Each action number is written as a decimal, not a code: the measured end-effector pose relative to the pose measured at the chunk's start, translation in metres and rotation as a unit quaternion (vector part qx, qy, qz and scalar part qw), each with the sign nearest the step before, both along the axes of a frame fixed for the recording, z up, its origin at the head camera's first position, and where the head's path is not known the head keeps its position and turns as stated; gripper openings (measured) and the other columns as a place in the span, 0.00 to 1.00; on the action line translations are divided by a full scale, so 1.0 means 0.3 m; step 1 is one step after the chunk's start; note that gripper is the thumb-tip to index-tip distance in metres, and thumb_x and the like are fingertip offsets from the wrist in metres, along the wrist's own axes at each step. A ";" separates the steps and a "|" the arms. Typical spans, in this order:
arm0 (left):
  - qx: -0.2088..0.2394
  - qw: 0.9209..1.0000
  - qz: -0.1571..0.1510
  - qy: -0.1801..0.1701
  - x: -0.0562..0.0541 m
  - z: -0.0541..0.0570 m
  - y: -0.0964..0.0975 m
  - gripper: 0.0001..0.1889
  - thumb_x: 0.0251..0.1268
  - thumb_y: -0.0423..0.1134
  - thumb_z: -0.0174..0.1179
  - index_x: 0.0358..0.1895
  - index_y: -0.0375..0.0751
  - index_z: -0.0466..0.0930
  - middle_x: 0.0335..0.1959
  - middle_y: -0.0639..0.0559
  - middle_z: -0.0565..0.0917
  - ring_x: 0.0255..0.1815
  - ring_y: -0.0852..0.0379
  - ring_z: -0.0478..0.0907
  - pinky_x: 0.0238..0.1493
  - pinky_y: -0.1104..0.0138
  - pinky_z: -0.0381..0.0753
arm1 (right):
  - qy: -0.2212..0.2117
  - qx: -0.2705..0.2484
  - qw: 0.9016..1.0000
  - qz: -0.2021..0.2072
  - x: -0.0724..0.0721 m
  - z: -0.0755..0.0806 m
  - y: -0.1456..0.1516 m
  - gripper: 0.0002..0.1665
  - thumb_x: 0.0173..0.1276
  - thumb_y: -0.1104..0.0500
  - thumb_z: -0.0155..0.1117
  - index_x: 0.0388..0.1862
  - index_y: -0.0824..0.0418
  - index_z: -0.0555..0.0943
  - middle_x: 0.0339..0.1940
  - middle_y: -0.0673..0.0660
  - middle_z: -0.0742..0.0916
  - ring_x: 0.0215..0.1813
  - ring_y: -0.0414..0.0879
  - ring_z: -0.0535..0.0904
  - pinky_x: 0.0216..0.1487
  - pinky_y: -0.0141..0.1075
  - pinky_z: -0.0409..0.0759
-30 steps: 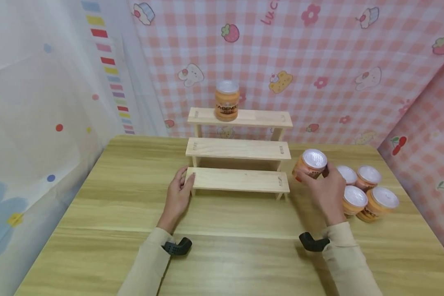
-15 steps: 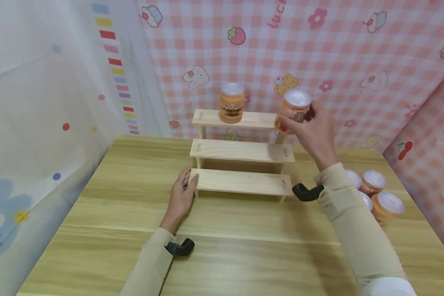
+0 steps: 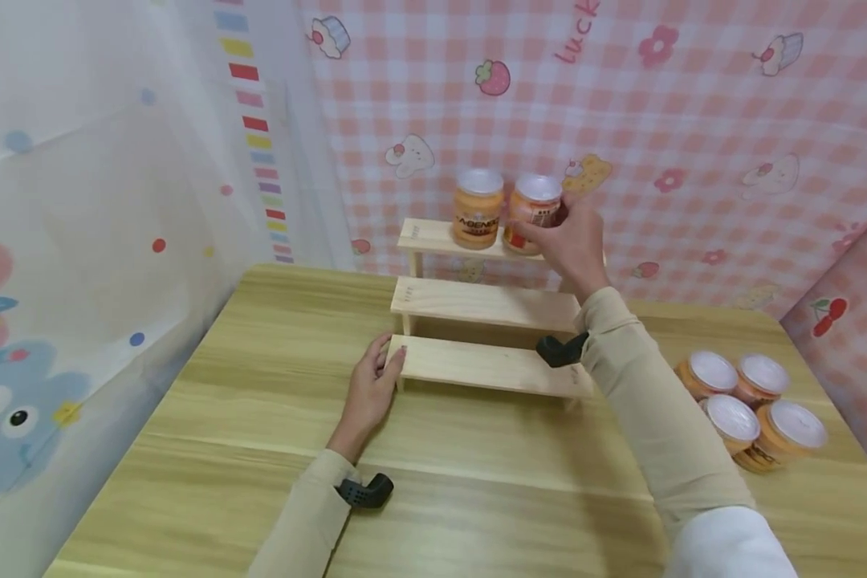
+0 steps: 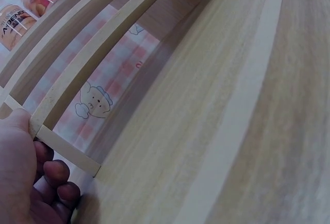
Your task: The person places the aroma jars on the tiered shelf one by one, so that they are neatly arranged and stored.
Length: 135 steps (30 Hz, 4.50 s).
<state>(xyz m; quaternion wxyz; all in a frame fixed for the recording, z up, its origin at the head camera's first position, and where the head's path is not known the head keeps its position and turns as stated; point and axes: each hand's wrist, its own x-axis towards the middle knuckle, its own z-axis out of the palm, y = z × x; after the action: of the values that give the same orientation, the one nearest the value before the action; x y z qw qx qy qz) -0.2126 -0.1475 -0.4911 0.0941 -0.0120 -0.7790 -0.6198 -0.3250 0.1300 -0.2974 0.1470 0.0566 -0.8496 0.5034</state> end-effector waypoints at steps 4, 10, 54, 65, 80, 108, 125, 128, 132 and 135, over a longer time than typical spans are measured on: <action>-0.002 1.000 -0.005 0.002 0.001 -0.003 0.006 0.31 0.80 0.50 0.57 0.76 0.34 0.67 0.22 0.56 0.61 0.19 0.62 0.57 0.24 0.69 0.61 | 0.016 0.018 1.000 -0.015 -0.006 -0.021 0.002 0.33 0.64 0.48 0.78 0.60 0.64 0.79 0.46 0.57 0.84 0.41 0.42 0.76 0.38 0.30 0.74; -0.005 1.000 -0.005 0.010 -0.008 -0.007 0.002 0.30 0.81 0.50 0.56 0.75 0.35 0.68 0.22 0.56 0.63 0.19 0.61 0.58 0.24 0.69 0.61 | 0.020 0.024 0.999 -0.022 -0.014 -0.022 -0.004 0.35 0.64 0.47 0.78 0.62 0.65 0.78 0.48 0.58 0.84 0.42 0.43 0.76 0.40 0.30 0.74; -0.006 1.000 -0.013 -0.019 -0.006 0.008 0.007 0.30 0.82 0.49 0.54 0.78 0.39 0.65 0.29 0.47 0.77 0.21 0.61 0.65 0.25 0.68 0.66 | -0.020 0.011 0.941 -0.336 0.720 -0.489 0.528 0.40 0.62 0.62 0.77 0.72 0.70 0.72 0.59 0.61 0.78 0.53 0.38 0.73 0.56 0.26 0.72; -0.016 1.000 -0.008 -0.017 -0.008 0.003 0.006 0.31 0.82 0.51 0.54 0.78 0.38 0.65 0.22 0.55 0.67 0.20 0.62 0.61 0.24 0.68 0.64 | -0.125 0.030 0.946 -0.299 0.718 -0.529 0.571 0.40 0.63 0.53 0.79 0.69 0.68 0.74 0.57 0.68 0.84 0.51 0.45 0.77 0.49 0.27 0.67; -0.012 1.000 -0.014 -0.011 -0.001 -0.004 0.008 0.31 0.81 0.52 0.54 0.77 0.38 0.65 0.22 0.54 0.66 0.20 0.59 0.61 0.24 0.67 0.63 | -0.101 0.054 0.952 -0.284 0.740 -0.449 0.582 0.33 0.55 0.49 0.85 0.57 0.58 0.83 0.33 0.40 0.84 0.35 0.27 0.77 0.37 0.21 0.71; -0.005 1.000 -0.005 -0.018 0.011 0.053 0.028 0.27 0.82 0.39 0.55 0.76 0.29 0.64 0.22 0.54 0.60 0.18 0.65 0.54 0.25 0.69 0.58 | 0.011 0.065 0.995 0.069 0.230 -0.118 -0.124 0.39 0.59 0.44 0.82 0.63 0.62 0.80 0.50 0.57 0.88 0.46 0.49 0.85 0.44 0.43 0.81; -0.015 1.000 -0.002 0.007 -0.005 0.027 0.011 0.30 0.81 0.49 0.56 0.76 0.36 0.67 0.22 0.56 0.61 0.19 0.64 0.56 0.25 0.68 0.60 | 0.000 0.081 0.996 0.043 0.174 -0.193 -0.196 0.41 0.58 0.45 0.83 0.64 0.63 0.78 0.54 0.59 0.87 0.51 0.52 0.85 0.50 0.46 0.83; -0.012 1.000 0.000 0.006 -0.006 0.027 0.008 0.29 0.81 0.47 0.57 0.76 0.36 0.68 0.22 0.56 0.60 0.18 0.65 0.56 0.26 0.67 0.60 | 0.002 0.083 0.996 0.045 0.171 -0.196 -0.201 0.41 0.59 0.45 0.82 0.65 0.64 0.77 0.55 0.60 0.87 0.52 0.52 0.85 0.51 0.46 0.83; -0.002 1.000 -0.002 -0.004 -0.004 0.020 0.005 0.29 0.81 0.46 0.57 0.76 0.35 0.67 0.22 0.55 0.60 0.18 0.64 0.56 0.25 0.67 0.59 | 0.004 0.093 0.995 0.043 0.174 -0.207 -0.205 0.41 0.60 0.45 0.82 0.65 0.64 0.77 0.55 0.61 0.87 0.52 0.53 0.85 0.51 0.48 0.83; -0.001 1.000 -0.001 -0.006 -0.004 0.011 0.004 0.29 0.81 0.46 0.57 0.76 0.35 0.67 0.22 0.55 0.61 0.17 0.64 0.56 0.25 0.67 0.60 | 0.008 0.099 0.994 0.041 0.174 -0.217 -0.207 0.41 0.60 0.45 0.81 0.65 0.64 0.76 0.55 0.62 0.87 0.52 0.54 0.85 0.51 0.49 0.83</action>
<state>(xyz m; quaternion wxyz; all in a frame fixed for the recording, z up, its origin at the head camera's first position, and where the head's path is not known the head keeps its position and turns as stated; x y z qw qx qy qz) -0.2137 -0.1462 -0.4877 0.0887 -0.0097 -0.7799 -0.6195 -0.2726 0.0678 -0.3625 0.1265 0.1098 -0.8912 0.4217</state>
